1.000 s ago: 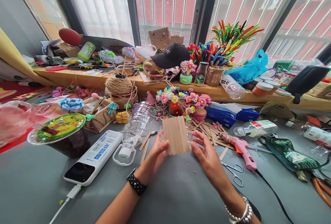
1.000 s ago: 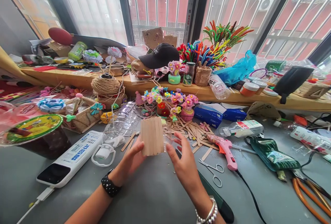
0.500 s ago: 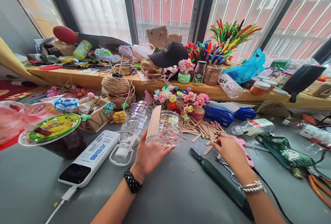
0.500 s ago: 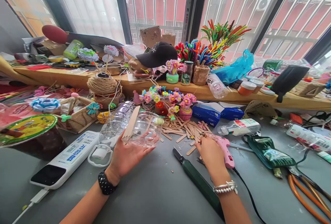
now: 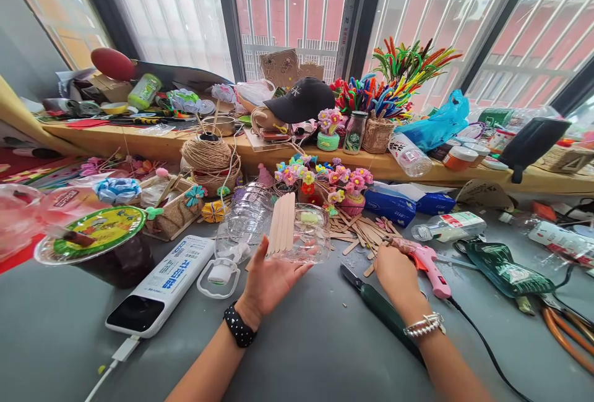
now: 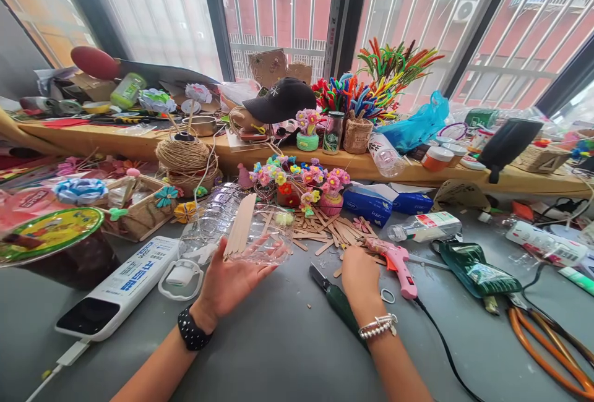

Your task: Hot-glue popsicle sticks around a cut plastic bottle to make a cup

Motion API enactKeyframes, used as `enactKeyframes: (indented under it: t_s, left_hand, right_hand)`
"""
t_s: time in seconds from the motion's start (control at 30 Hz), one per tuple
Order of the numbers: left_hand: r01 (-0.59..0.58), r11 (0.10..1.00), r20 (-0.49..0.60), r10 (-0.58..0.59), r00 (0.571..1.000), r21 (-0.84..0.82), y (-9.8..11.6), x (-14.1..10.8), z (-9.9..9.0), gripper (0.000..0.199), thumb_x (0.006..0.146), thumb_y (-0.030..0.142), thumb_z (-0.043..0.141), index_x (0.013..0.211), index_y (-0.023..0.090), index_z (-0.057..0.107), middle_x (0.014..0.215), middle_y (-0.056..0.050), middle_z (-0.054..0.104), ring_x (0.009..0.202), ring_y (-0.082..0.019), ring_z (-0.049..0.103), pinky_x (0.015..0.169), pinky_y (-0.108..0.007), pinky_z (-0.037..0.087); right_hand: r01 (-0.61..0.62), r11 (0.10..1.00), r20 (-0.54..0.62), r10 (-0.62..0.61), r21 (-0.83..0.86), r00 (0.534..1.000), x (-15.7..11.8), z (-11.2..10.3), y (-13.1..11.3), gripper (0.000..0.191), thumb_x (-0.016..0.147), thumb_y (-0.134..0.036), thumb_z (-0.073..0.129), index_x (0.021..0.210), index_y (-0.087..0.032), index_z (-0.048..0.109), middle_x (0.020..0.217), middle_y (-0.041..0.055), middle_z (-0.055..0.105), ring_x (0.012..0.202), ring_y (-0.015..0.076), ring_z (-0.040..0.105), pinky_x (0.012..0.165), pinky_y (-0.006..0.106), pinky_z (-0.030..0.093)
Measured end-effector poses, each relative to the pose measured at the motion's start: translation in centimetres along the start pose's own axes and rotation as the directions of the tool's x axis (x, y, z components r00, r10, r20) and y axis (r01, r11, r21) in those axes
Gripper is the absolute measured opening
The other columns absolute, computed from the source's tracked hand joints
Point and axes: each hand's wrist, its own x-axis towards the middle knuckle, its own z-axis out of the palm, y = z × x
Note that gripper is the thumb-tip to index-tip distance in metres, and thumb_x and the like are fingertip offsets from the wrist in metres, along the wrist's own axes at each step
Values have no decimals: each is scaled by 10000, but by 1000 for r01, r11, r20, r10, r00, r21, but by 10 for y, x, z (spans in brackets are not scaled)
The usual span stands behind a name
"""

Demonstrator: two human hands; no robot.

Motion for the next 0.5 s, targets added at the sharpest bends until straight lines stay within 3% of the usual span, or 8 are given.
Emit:
enactKeyframes:
  t_s: [0.1,0.17,0.2,0.27,0.33,0.5]
  left_hand:
    - [-68,996,-39,70,997,53,-6,-1,1,754,701,501,574,1278,100,303,1183,-178,517,1145,-315,449,933,-399,353]
    - [-167,978,-63,175,983,124,-12,-1,2,668,731,435,567,1274,123,335,1137,-146,555,1121,-295,472,923,-394,367]
    - [-215,962,-68,229,971,167,-15,-1,3,639,738,409,568,1273,139,348,1108,-126,576,1107,-282,484,921,-384,374]
    - [-279,928,-64,302,951,246,-19,-1,2,616,744,393,574,1277,171,358,1065,-88,603,1087,-257,500,922,-357,382]
    - [-312,902,-47,340,939,299,-22,-1,1,615,746,404,579,1282,200,357,1060,-63,611,1075,-244,510,929,-338,383]
    - [-347,853,-5,379,925,390,-24,-3,-1,617,738,375,609,1282,235,351,1124,-73,578,1070,-261,516,944,-380,366]
  right_hand:
    - [48,995,-35,-45,92,998,-11,-11,-5,234,818,-186,379,781,-123,601,800,165,651,729,245,629,630,342,463]
    - [142,949,-52,-132,281,990,-18,-18,-10,241,847,-279,362,817,-173,576,802,85,645,697,179,612,646,294,464]
    - [189,859,-51,-188,475,981,-21,-20,-14,244,844,-338,379,830,-181,565,772,60,634,639,156,595,612,276,462]
    - [173,612,8,-282,772,959,-27,-21,-22,281,813,-436,423,823,-182,543,698,23,599,531,119,539,524,245,440]
    - [69,438,101,-354,896,930,-32,-20,-29,325,776,-495,462,785,-176,524,645,-3,560,478,93,487,463,222,400]
    - [-26,357,189,-431,934,882,-37,-19,-35,350,731,-520,520,745,-170,521,627,-32,535,471,67,450,465,204,364]
